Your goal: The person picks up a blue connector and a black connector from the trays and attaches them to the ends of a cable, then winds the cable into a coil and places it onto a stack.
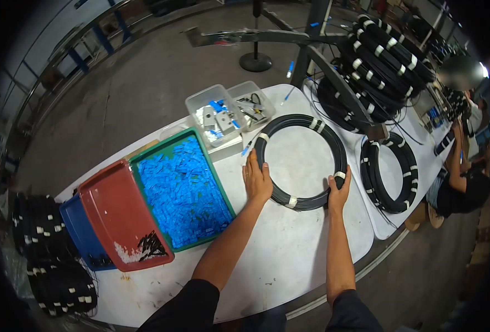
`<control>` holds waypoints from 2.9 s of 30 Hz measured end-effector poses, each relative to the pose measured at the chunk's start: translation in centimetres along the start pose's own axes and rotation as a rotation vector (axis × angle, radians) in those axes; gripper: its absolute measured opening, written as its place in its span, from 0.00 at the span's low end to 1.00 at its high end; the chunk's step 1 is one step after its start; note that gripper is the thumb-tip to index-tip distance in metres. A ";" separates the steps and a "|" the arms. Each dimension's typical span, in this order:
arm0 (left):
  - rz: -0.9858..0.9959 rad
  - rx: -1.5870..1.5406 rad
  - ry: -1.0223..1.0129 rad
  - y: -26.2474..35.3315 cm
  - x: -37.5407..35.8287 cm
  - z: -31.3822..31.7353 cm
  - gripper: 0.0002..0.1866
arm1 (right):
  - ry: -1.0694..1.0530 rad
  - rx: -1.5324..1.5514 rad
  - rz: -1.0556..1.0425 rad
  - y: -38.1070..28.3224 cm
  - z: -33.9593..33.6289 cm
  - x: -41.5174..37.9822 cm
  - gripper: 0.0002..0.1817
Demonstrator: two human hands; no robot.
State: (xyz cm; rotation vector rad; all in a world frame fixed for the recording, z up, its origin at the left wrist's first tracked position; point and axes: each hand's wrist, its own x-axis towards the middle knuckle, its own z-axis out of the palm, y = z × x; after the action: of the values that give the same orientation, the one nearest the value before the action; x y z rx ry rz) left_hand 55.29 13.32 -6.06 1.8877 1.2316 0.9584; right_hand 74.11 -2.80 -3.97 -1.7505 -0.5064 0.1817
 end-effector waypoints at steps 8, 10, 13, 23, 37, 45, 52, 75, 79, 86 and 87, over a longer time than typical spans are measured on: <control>0.087 -0.110 -0.187 2.9 -5.7 -8.3 0.36 | 0.209 0.350 0.097 2.9 -2.0 -5.3 0.37; 0.184 -0.122 -0.234 2.0 -12.5 -12.4 0.35 | 0.179 0.325 0.171 3.3 -3.3 -10.2 0.32; 0.121 -0.189 -0.511 0.0 -22.1 -21.9 0.31 | 0.099 0.291 0.208 1.6 -3.4 -20.0 0.23; -0.572 -0.007 0.183 -5.6 -40.0 -50.5 0.10 | -1.071 0.252 0.122 -12.8 10.8 -42.6 0.10; 0.019 0.221 1.058 -9.0 -20.2 -93.3 0.24 | -1.324 0.564 -0.146 -49.1 47.9 -59.4 0.31; -0.790 0.258 1.003 -16.4 -13.1 -103.1 0.50 | -1.155 0.217 -0.307 -56.0 63.7 -64.8 0.58; -0.542 0.204 1.162 -19.0 -12.5 -102.2 0.36 | -1.019 0.402 -0.315 -57.2 61.9 -65.1 0.42; 0.043 -0.134 0.558 -10.2 -39.7 -60.6 0.25 | -1.056 0.567 -0.191 -20.4 14.7 -49.2 0.41; -0.100 -0.109 0.396 -11.6 -41.5 -57.7 0.23 | -0.971 0.534 -0.066 -14.4 8.7 -51.5 0.31; -0.154 -0.220 0.085 -18.3 -37.8 -53.5 0.23 | -0.800 0.401 0.017 -11.2 1.7 -55.6 0.09; -0.153 -0.222 0.078 -19.1 -37.2 -52.8 0.23 | -0.775 0.396 0.038 -10.7 1.0 -56.1 0.09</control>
State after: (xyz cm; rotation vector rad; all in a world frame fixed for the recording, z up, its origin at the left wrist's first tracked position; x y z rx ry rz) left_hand -8.70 -7.73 -3.70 1.5744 1.2408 1.0478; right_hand 21.22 -24.16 -2.30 -1.2557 -0.9185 0.9428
